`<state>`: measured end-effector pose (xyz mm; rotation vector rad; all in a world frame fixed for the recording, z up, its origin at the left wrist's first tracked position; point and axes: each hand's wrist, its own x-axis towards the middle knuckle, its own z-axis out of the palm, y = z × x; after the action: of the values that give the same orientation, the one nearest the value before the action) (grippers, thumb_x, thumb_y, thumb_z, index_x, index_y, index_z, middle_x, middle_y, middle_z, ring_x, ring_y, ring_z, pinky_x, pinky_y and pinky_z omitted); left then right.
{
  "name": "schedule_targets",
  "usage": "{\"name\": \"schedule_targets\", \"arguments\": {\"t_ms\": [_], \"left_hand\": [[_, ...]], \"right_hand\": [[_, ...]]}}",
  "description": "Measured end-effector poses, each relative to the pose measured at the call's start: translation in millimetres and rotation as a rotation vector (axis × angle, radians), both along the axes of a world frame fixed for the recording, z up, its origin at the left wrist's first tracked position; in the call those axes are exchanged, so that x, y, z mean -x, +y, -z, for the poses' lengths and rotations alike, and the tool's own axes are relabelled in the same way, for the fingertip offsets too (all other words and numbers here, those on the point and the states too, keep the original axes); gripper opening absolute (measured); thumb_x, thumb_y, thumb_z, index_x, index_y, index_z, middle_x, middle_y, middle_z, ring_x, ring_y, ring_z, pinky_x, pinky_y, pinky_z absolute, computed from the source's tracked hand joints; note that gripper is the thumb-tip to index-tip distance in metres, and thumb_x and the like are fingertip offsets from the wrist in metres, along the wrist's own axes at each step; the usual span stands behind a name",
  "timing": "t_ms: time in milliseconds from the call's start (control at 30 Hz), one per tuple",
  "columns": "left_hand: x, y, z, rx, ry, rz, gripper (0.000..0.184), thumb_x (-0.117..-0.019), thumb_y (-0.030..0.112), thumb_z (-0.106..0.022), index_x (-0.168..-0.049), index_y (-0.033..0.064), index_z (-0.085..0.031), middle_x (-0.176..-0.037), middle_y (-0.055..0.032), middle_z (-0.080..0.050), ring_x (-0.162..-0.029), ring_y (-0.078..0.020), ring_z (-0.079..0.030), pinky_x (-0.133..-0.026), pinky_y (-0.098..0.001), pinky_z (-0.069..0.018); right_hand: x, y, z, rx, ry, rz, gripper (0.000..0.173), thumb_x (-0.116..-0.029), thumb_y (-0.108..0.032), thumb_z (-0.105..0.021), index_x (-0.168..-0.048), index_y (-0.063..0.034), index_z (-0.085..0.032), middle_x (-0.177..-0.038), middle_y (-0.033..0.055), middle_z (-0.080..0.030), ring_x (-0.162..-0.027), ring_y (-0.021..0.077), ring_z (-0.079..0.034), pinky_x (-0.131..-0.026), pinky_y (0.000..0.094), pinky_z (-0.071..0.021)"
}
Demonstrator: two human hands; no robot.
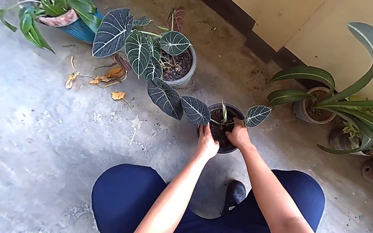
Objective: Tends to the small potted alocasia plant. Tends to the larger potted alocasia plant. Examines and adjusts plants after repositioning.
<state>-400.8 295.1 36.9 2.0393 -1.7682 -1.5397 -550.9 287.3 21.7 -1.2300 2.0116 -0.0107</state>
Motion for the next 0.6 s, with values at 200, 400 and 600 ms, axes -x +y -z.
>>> {"name": "schedule_targets", "arguments": {"t_ms": [200,400,600], "left_hand": [[21.7,-16.9,14.3,-0.007,-0.065,-0.019,0.093,-0.0876,0.004,-0.07,-0.162,-0.0025,-0.015,-0.163,-0.0269,-0.028,-0.15,-0.0366,-0.036,-0.121,-0.0469,-0.0351],[23.5,-20.7,22.3,0.056,0.054,-0.038,0.088,-0.0871,-0.003,-0.067,-0.163,0.0066,-0.025,-0.159,-0.02,-0.042,-0.145,-0.0334,-0.045,-0.119,-0.0495,-0.0384],[20.3,-29.9,37.9,0.083,-0.032,0.182,0.101,-0.0825,0.012,-0.082,-0.164,0.0066,-0.022,-0.167,-0.0142,-0.032,-0.153,-0.0323,-0.031,-0.125,-0.0497,-0.0252]], "right_hand": [[2.9,-4.3,12.7,0.148,-0.179,0.018,0.062,-0.0923,0.001,-0.058,-0.153,-0.0102,-0.048,-0.146,0.0184,-0.058,-0.131,0.0385,-0.058,-0.105,0.0623,-0.0461],[2.2,-11.0,4.1,0.11,-0.229,-0.008,0.064,-0.0944,0.001,-0.056,-0.156,-0.0116,-0.043,-0.141,0.0231,-0.06,-0.125,0.0432,-0.061,-0.098,0.0662,-0.0476],[19.1,-28.2,37.5,0.082,-0.208,-0.364,0.099,-0.0758,-0.009,-0.086,-0.16,-0.0106,-0.034,-0.162,0.0146,-0.039,-0.15,0.0296,-0.038,-0.121,0.0525,-0.0354]]}}
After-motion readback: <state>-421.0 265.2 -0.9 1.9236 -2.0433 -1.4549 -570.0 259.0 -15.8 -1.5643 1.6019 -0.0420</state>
